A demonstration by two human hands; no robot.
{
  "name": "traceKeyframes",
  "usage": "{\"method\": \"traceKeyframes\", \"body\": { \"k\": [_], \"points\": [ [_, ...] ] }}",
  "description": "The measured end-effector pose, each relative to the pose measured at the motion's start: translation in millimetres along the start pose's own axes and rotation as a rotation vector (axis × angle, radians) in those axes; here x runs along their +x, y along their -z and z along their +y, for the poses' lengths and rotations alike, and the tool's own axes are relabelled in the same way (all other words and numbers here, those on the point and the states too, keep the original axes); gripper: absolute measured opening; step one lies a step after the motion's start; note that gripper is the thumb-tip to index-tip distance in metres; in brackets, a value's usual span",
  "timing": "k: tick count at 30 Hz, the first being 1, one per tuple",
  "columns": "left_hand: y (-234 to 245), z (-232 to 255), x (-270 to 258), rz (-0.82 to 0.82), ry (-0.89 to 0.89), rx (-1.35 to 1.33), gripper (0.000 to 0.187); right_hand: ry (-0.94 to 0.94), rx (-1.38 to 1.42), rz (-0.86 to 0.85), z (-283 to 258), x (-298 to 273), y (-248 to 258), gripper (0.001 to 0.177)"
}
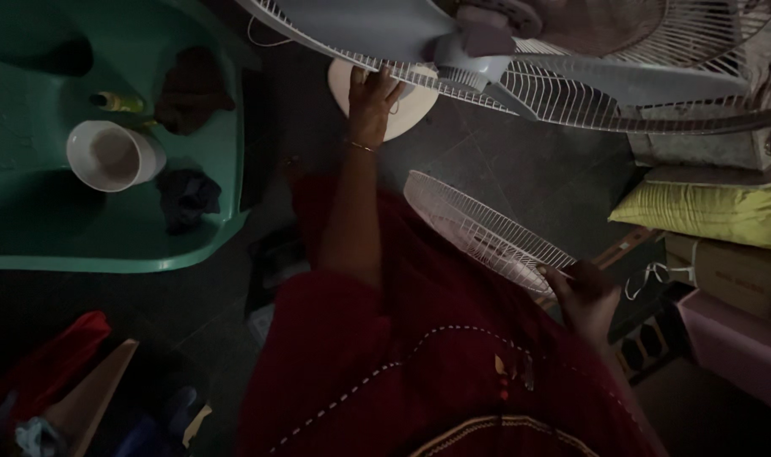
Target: The person removes the grilles of a white electric fan by hand, manipulating the plastic clips and separating the metal mesh components.
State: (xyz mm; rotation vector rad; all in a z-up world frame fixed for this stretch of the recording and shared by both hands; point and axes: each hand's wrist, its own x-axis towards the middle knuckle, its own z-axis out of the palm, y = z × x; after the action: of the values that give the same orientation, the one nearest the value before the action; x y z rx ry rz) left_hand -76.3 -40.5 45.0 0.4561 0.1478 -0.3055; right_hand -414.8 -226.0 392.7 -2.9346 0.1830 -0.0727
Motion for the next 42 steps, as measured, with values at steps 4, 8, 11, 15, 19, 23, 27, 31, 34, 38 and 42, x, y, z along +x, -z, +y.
{"method": "traceKeyframes", "body": {
  "k": [4,8,11,15,19,23,27,31,34,38,42],
  "points": [
    [-5,-11,4,0.124,-0.058,0.077,0.047,0.100,0.086,0.024,-3,4,4,0.018],
    [-22,-24,10,0.317,-0.259,0.175,0.035,-0.210,0.163,0.012,-12,9,7,0.035],
    [-32,-25,7,0.428,-0.349,0.260,0.032,-0.251,0.235,0.017,-17,12,7,0.035],
    [-39,-22,4,0.552,-0.377,0.419,0.030,-0.239,0.292,0.026,-17,14,2,0.034],
    [-35,-24,0,0.556,-0.395,0.454,0.029,-0.266,0.236,0.025,-12,13,-4,0.038],
    [-20,-22,6,0.437,-0.333,0.401,0.031,-0.268,0.340,0.068,-10,11,-7,0.032],
    [-21,-37,-8,0.087,0.015,0.376,0.049,-0.331,0.499,0.078,-12,6,-6,0.025],
    [-23,-62,-13,-0.169,0.190,0.330,0.057,-0.339,0.541,0.080,-8,-1,-10,0.025],
    [-23,-79,-12,-0.156,0.263,0.027,0.070,-0.320,0.313,0.058,-5,-5,-10,0.036],
    [-25,-98,-15,-0.221,0.299,-0.181,0.071,-0.253,0.295,0.056,-4,-8,-8,0.030],
    [-35,-112,-17,-0.250,0.206,-0.041,0.061,-0.279,0.270,0.072,-6,-11,-8,0.031]
  ]
}}
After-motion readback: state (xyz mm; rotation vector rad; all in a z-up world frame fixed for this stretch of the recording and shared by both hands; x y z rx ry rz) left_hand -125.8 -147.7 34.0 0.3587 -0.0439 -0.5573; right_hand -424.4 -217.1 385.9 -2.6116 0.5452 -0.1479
